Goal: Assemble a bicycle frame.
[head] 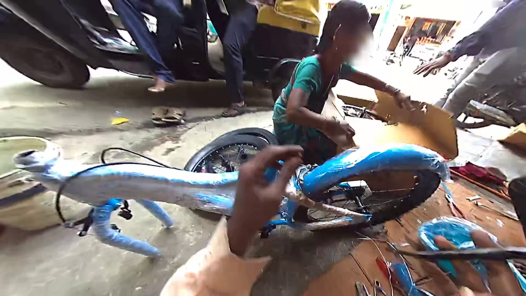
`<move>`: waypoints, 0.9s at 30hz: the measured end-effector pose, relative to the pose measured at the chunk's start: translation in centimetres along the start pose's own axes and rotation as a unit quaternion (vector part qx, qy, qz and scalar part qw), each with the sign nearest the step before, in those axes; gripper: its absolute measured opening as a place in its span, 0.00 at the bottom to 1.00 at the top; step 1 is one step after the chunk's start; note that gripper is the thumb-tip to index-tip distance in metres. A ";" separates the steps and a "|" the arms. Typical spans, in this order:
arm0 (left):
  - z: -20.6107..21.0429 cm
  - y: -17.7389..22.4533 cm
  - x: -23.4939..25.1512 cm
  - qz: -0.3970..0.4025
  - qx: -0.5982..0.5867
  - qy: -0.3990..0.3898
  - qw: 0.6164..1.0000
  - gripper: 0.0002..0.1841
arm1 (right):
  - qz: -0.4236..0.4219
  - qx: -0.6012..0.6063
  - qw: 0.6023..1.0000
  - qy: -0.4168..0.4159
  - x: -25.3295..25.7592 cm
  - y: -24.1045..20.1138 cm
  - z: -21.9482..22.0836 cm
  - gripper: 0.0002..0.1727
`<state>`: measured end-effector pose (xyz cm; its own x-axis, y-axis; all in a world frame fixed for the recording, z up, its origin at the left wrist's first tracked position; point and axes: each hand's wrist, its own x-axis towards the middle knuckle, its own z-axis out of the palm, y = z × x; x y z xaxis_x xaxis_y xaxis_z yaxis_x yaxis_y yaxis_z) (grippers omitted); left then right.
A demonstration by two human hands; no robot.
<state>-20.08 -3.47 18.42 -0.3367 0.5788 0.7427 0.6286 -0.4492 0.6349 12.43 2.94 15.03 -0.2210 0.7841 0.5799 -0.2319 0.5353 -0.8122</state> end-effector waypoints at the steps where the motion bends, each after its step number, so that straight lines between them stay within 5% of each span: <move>1: -1.4 -0.7 1.9 -0.022 0.007 0.009 1.000 0.14 | 0.010 0.000 1.000 0.005 1.3 -1.1 1.6 0.58; 5: -3.0 -6.3 6.5 -0.159 -0.104 -0.098 0.977 0.19 | -0.040 0.094 0.994 0.030 6.7 -2.4 8.6 0.50; 9: -2.5 -7.9 5.1 -0.256 -0.135 -0.188 0.938 0.33 | -0.050 0.157 0.986 -0.010 10.3 -1.6 14.7 0.43; 19: -2.6 -7.0 4.6 -0.285 -0.120 -0.202 0.929 0.27 | 0.055 0.086 0.995 -0.024 11.1 2.8 21.5 0.28; 24: -2.6 -7.9 4.4 -0.297 -0.146 -0.193 0.924 0.32 | 0.079 0.088 0.993 -0.006 11.3 3.5 22.2 0.26; 27: -2.7 -8.0 4.5 -0.285 -0.148 -0.206 0.924 0.25 | 0.090 0.137 0.987 0.005 11.2 4.1 22.5 0.31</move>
<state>-28.54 0.92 17.27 -0.2200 0.9615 0.1645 0.1918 -0.1227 0.9737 -12.33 6.88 19.64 -0.2725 0.8624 0.4266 -0.4368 0.2842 -0.8535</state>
